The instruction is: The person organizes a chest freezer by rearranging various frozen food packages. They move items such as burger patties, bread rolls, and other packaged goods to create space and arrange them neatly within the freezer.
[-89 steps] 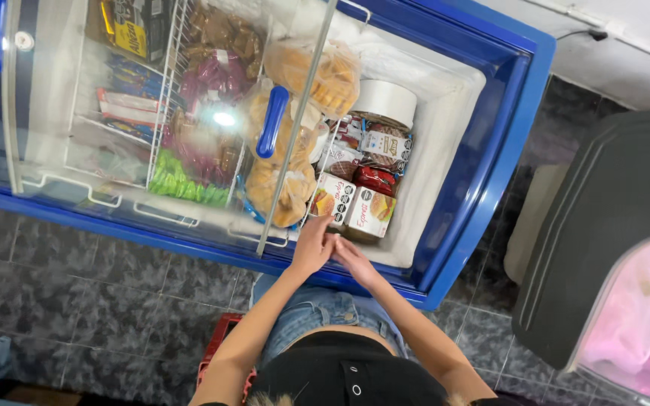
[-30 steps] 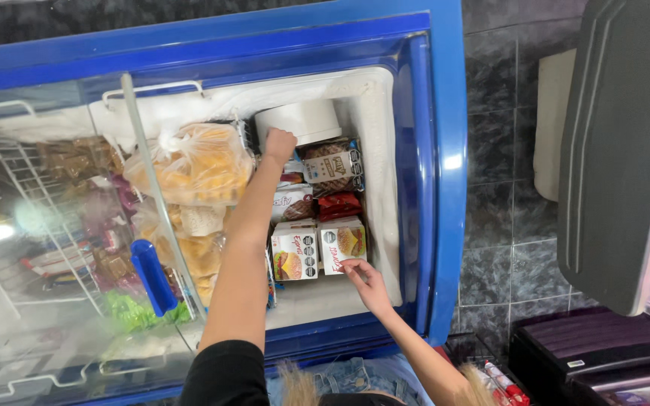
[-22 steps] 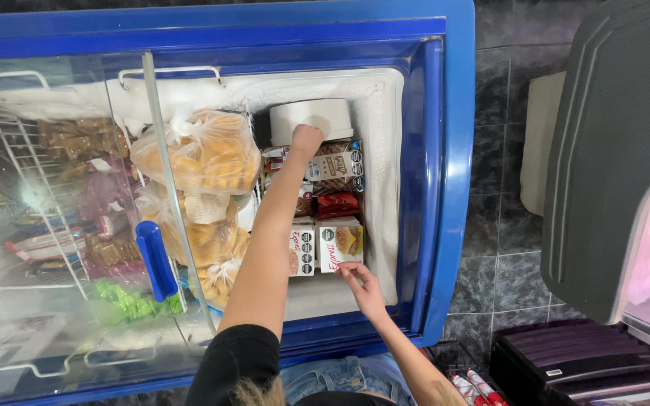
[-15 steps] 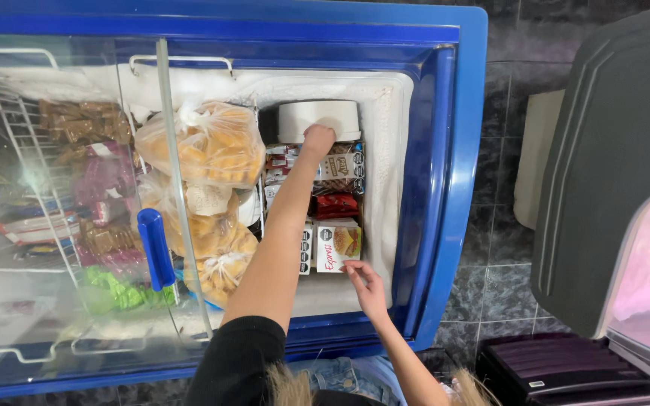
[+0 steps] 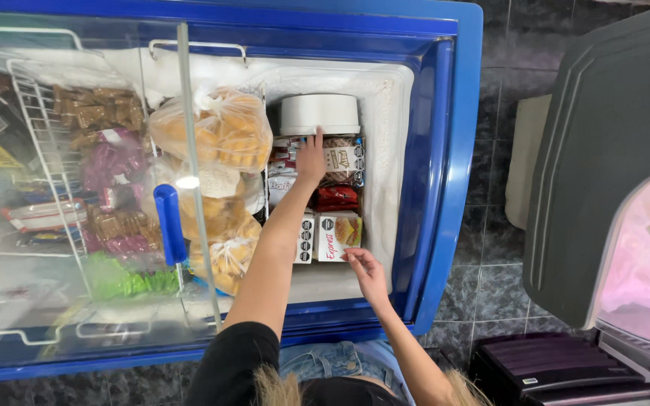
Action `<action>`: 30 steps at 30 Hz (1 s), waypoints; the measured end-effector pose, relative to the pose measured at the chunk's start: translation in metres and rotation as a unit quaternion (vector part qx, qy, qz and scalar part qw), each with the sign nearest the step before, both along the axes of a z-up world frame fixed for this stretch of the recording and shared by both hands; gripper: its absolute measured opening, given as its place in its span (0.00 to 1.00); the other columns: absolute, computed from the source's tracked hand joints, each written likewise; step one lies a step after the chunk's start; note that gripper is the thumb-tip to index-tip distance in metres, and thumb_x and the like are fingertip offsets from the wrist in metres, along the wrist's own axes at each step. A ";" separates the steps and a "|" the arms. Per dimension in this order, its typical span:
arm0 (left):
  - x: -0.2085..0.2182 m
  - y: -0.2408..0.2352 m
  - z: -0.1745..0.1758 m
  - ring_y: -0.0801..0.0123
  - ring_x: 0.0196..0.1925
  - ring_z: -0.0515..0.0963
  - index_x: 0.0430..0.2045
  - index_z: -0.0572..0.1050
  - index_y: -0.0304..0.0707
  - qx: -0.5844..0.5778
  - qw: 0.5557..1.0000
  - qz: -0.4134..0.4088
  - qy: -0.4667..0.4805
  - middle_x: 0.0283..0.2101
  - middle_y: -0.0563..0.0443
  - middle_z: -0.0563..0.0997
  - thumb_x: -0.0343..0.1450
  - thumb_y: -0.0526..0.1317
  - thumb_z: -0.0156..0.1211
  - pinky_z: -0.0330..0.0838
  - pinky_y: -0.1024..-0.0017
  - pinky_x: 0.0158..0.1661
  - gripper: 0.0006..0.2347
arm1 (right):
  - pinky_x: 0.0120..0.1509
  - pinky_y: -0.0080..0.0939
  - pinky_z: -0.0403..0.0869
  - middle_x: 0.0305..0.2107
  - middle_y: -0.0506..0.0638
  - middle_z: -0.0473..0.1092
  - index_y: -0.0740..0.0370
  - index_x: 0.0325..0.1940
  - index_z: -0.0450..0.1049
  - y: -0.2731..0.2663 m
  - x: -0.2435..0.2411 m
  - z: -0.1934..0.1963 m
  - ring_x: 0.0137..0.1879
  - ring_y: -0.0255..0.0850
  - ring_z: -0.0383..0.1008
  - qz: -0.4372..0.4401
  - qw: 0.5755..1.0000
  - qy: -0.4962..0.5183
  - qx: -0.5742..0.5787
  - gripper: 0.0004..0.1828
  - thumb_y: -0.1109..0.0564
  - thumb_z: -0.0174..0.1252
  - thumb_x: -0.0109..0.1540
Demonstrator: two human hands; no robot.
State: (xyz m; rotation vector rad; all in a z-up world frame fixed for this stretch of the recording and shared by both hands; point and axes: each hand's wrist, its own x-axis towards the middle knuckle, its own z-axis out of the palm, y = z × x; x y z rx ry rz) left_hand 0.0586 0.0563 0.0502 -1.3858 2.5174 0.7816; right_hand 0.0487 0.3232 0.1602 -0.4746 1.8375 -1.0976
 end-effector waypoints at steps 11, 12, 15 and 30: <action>0.180 0.191 0.075 0.53 0.41 0.77 0.44 0.71 0.40 0.024 0.970 0.011 0.243 0.43 0.45 0.74 0.65 0.39 0.55 0.71 0.62 0.42 0.14 | 0.51 0.41 0.70 0.34 0.54 0.74 0.62 0.43 0.75 -0.079 0.009 0.019 0.44 0.38 0.72 0.094 0.991 0.043 -0.088 0.08 0.59 0.55 0.61; 0.200 0.209 0.079 0.61 0.43 0.78 0.42 0.72 0.42 0.010 0.968 0.025 0.250 0.43 0.50 0.75 0.68 0.39 0.52 0.70 0.68 0.44 0.10 | 0.51 0.41 0.71 0.37 0.54 0.74 0.61 0.44 0.75 -0.098 0.010 0.027 0.46 0.39 0.72 0.121 0.985 0.062 -0.103 0.09 0.58 0.56 0.61; 0.255 0.244 0.097 0.59 0.45 0.75 0.42 0.72 0.37 -0.105 0.968 0.016 0.226 0.41 0.46 0.75 0.67 0.37 0.54 0.69 0.67 0.44 0.11 | 0.52 0.47 0.71 0.34 0.52 0.73 0.59 0.38 0.75 -0.177 0.013 0.028 0.45 0.49 0.73 0.177 0.925 0.229 -0.244 0.04 0.62 0.56 0.61; 0.279 0.263 0.110 0.68 0.26 0.75 0.35 0.75 0.37 -0.298 0.915 0.154 0.225 0.28 0.54 0.78 0.66 0.33 0.50 0.67 0.73 0.28 0.08 | 0.48 0.54 0.61 0.35 0.55 0.67 0.56 0.40 0.69 -0.378 0.072 0.044 0.43 0.56 0.65 0.407 0.752 0.518 0.003 0.17 0.45 0.58 0.54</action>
